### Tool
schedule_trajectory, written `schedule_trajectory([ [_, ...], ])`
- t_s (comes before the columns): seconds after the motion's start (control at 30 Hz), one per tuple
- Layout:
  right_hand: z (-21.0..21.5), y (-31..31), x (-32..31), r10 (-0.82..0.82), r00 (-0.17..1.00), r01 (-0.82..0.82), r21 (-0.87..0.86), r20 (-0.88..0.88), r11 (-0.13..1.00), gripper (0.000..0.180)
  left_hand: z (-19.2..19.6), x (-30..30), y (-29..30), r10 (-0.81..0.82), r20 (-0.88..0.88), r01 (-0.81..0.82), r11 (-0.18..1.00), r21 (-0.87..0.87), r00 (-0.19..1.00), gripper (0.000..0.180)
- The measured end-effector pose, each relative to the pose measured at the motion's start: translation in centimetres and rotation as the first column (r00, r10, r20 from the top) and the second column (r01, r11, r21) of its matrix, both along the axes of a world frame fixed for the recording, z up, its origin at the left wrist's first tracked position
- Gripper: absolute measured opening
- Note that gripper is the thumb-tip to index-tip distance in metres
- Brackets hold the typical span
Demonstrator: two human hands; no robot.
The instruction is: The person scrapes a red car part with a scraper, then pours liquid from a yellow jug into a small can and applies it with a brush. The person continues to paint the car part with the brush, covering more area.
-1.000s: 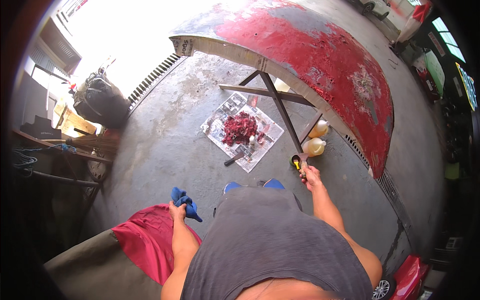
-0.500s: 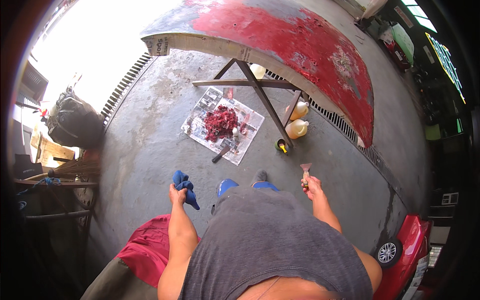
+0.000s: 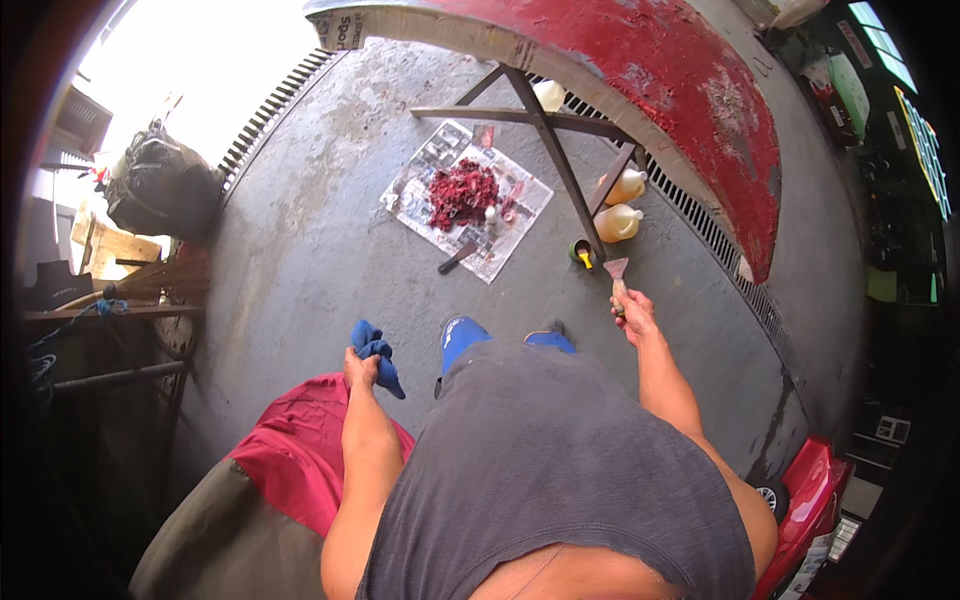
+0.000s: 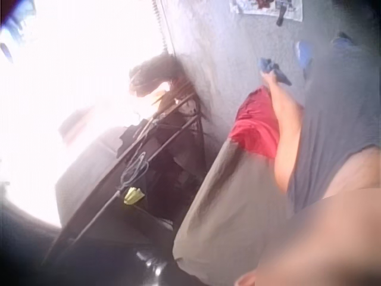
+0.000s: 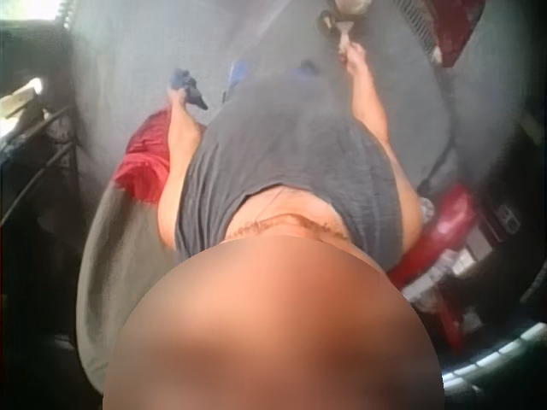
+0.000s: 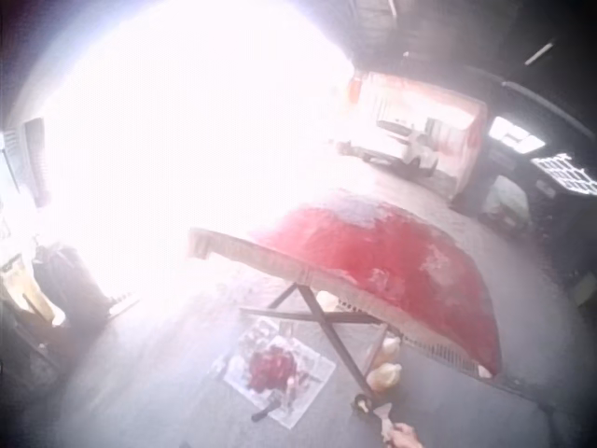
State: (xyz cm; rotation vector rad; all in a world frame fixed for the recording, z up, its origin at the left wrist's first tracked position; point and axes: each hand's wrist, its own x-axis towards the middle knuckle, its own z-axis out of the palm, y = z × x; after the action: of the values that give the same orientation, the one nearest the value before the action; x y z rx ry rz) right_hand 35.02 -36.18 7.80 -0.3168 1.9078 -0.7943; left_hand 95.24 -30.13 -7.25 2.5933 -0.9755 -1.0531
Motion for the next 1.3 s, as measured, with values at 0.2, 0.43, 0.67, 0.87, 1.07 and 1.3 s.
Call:
schedule_trajectory([
  [0.2, -1.1, -0.7, -1.6, 0.124, 0.986, -0.125, 0.000, 0.113, 0.992, 0.028, 2.6, -3.0, 1.7, 0.070, 0.061, -0.070, 0.998, 0.002, 0.996, 0.078],
  [0.43, -4.9, 1.1, -7.8, 0.091, 0.971, -0.108, 0.068, 0.219, 0.992, 0.026, 7.5, -9.7, 0.0, 0.069, 0.107, -0.055, 0.990, -0.127, 0.992, 0.076],
  [0.67, -13.7, 0.9, -12.0, 0.170, 0.960, -0.219, 0.219, 0.221, 0.951, 0.030, 5.9, -17.6, -5.8, 0.014, 0.026, -0.006, 0.958, -0.285, 1.000, 0.076],
  [0.87, -28.9, -2.8, -11.8, 0.265, 0.953, -0.294, 0.222, 0.148, 0.930, 0.035, -8.1, -22.0, -13.0, -0.211, 0.210, 0.242, 0.961, -0.132, 0.955, 0.068],
  [1.07, -49.7, -8.9, -8.8, 0.318, 0.945, -0.328, 0.220, 0.079, 0.919, 0.036, -25.3, -25.2, -18.0, -0.222, 0.339, 0.229, 0.973, 0.019, 0.914, 0.058],
  [1.3, -66.5, -13.8, -3.5, 0.329, 0.932, -0.330, -0.015, 0.150, 0.944, 0.034, -40.7, -27.4, -19.7, -0.226, 0.488, 0.267, 0.963, -0.016, 0.843, 0.052],
])
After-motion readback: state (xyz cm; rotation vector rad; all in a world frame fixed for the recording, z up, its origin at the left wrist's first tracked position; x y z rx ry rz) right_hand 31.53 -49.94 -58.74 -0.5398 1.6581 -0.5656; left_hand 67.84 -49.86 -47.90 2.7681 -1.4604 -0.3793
